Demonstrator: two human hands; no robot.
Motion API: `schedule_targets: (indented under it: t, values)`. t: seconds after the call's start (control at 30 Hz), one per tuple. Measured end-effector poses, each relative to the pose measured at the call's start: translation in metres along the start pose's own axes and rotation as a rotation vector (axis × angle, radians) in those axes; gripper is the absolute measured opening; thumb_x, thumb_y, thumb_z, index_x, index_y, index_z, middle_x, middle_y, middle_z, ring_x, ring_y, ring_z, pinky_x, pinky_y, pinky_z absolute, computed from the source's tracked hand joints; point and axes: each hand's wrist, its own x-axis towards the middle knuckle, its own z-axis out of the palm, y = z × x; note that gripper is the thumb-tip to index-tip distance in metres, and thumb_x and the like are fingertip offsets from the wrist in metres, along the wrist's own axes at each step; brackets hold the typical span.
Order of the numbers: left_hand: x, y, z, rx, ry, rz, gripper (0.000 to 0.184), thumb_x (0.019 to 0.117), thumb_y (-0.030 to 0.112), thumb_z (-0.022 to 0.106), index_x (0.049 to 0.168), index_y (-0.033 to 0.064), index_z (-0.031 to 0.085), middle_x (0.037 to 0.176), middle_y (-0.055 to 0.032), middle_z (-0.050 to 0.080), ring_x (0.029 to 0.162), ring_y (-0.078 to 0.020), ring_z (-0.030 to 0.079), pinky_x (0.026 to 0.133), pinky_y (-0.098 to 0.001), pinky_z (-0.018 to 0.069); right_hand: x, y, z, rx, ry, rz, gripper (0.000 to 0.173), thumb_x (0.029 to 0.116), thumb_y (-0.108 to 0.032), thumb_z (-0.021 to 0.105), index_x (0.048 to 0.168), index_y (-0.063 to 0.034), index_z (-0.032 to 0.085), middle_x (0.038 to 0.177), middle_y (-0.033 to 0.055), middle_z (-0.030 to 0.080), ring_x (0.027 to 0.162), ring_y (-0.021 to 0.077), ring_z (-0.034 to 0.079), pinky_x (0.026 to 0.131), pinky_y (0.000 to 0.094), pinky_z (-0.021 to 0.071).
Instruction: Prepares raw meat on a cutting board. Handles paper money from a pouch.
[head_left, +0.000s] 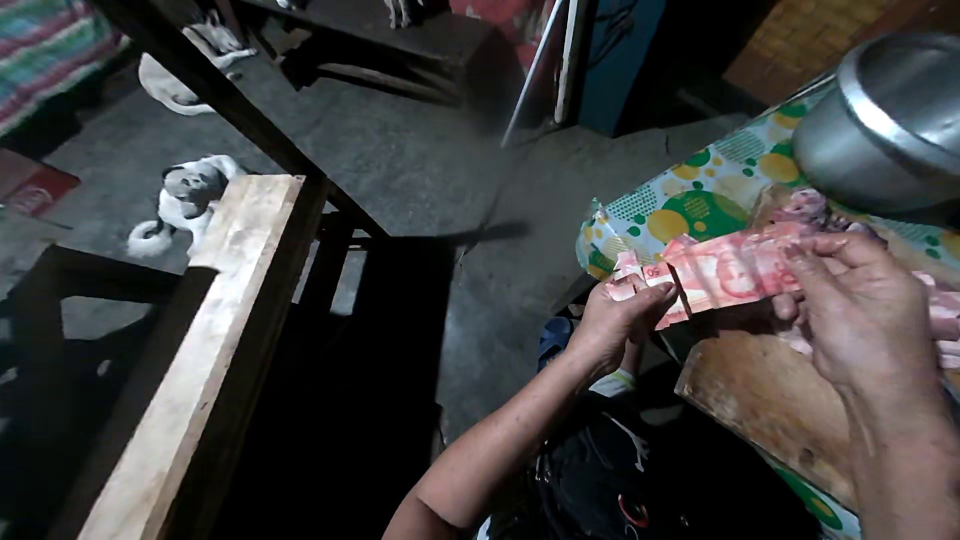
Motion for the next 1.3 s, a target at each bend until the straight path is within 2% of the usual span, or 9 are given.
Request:
schedule_targets:
  t: [0.2,0.47,0.63,0.77,0.93,1.03,1.13,1.2,1.3]
  values:
    - [0.002,-0.003,-0.002,0.008,-0.016,-0.008,0.007,0.0976,0.002,0.064,0.103,-0.0021,0.063,0.078,-0.0053,0.069,0.064,-0.0064,0.064,0.061,-0.0212,0.0540,0.023,0.007,-0.010,-0.009,0.106,0.043,0.018,0.1026,-0.014,0.056,0.119,-0.0082,0.055,0.078,-0.0082,0.061,0.050,-0.0022,0.054,0.047,0.0150,0.0499]
    - [0.000,-0.006,-0.008,0.014,-0.080,0.052,0.014,0.0994,0.002,0.059,0.112,-0.0021,0.063,0.083,-0.0054,0.069,0.066,-0.0078,0.062,0.062,-0.0230,0.0547,0.009,0.007,-0.007,-0.002,0.097,-0.013,0.019,0.1019,-0.016,0.057,0.120,-0.0097,0.056,0.083,-0.0093,0.063,0.053,-0.0028,0.057,0.047,0.0142,0.0501]
    - [-0.001,-0.013,-0.003,-0.003,-0.169,0.055,0.030,0.1009,0.008,0.058,0.129,-0.0006,0.054,0.101,-0.0042,0.069,0.075,-0.0047,0.063,0.068,-0.0213,0.0536,-0.026,-0.012,0.014,-0.111,-0.075,-0.181,0.022,0.1009,-0.013,0.058,0.117,0.0023,0.060,0.092,-0.0026,0.065,0.064,-0.0065,0.058,0.057,0.0130,0.0520]
    - [-0.003,-0.019,-0.002,-0.022,-0.148,0.015,0.038,0.0986,0.017,0.062,0.129,-0.0016,0.051,0.100,-0.0051,0.069,0.092,-0.0117,0.070,0.089,-0.0329,0.0586,-0.043,-0.006,0.033,-0.075,-0.206,-0.155,0.021,0.1020,-0.017,0.056,0.113,-0.0013,0.065,0.095,-0.0023,0.068,0.066,-0.0054,0.060,0.058,0.0120,0.0524]
    - [-0.004,-0.021,-0.003,0.015,-0.142,0.033,0.023,0.0981,0.017,0.064,0.114,0.0019,0.057,0.087,-0.0018,0.068,0.078,-0.0083,0.067,0.074,-0.0270,0.0572,-0.051,-0.001,0.039,-0.114,-0.287,-0.164,0.028,0.1051,-0.020,0.049,0.118,-0.0046,0.069,0.094,-0.0036,0.070,0.073,-0.0053,0.063,0.064,0.0113,0.0540]
    - [-0.002,-0.019,-0.004,0.028,-0.162,0.020,0.022,0.1021,0.015,0.058,0.117,-0.0004,0.059,0.085,-0.0030,0.067,0.076,-0.0090,0.066,0.074,-0.0274,0.0568,-0.054,-0.002,0.039,-0.084,-0.312,-0.114,0.029,0.1064,-0.021,0.047,0.120,-0.0038,0.067,0.088,-0.0041,0.068,0.073,-0.0014,0.066,0.065,0.0156,0.0570]
    - [-0.003,-0.012,-0.007,0.092,-0.165,0.024,0.018,0.1067,0.015,0.050,0.109,0.0030,0.063,0.082,-0.0007,0.065,0.072,-0.0065,0.063,0.068,-0.0247,0.0545,-0.056,-0.002,0.033,-0.066,-0.319,-0.104,0.029,0.1043,-0.015,0.050,0.125,-0.0020,0.065,0.098,0.0000,0.071,0.077,0.0030,0.068,0.069,0.0211,0.0591]
    - [-0.005,-0.005,-0.011,0.079,-0.148,0.070,0.018,0.1082,0.014,0.045,0.110,0.0035,0.059,0.081,-0.0011,0.063,0.070,-0.0074,0.062,0.068,-0.0257,0.0555,-0.061,-0.005,0.023,-0.084,-0.375,-0.135,0.028,0.1040,-0.016,0.053,0.127,-0.0046,0.064,0.111,0.0011,0.073,0.080,0.0033,0.068,0.069,0.0211,0.0586]
    - [-0.009,0.010,-0.029,0.100,-0.089,0.157,0.028,0.1062,0.007,0.045,0.131,-0.0008,0.055,0.087,-0.0037,0.065,0.073,-0.0090,0.063,0.069,-0.0278,0.0562,-0.080,-0.024,0.003,-0.237,-0.635,-0.199,0.036,0.0992,-0.027,0.061,0.123,-0.0008,0.066,0.112,0.0084,0.070,0.085,0.0069,0.065,0.073,0.0246,0.0562]
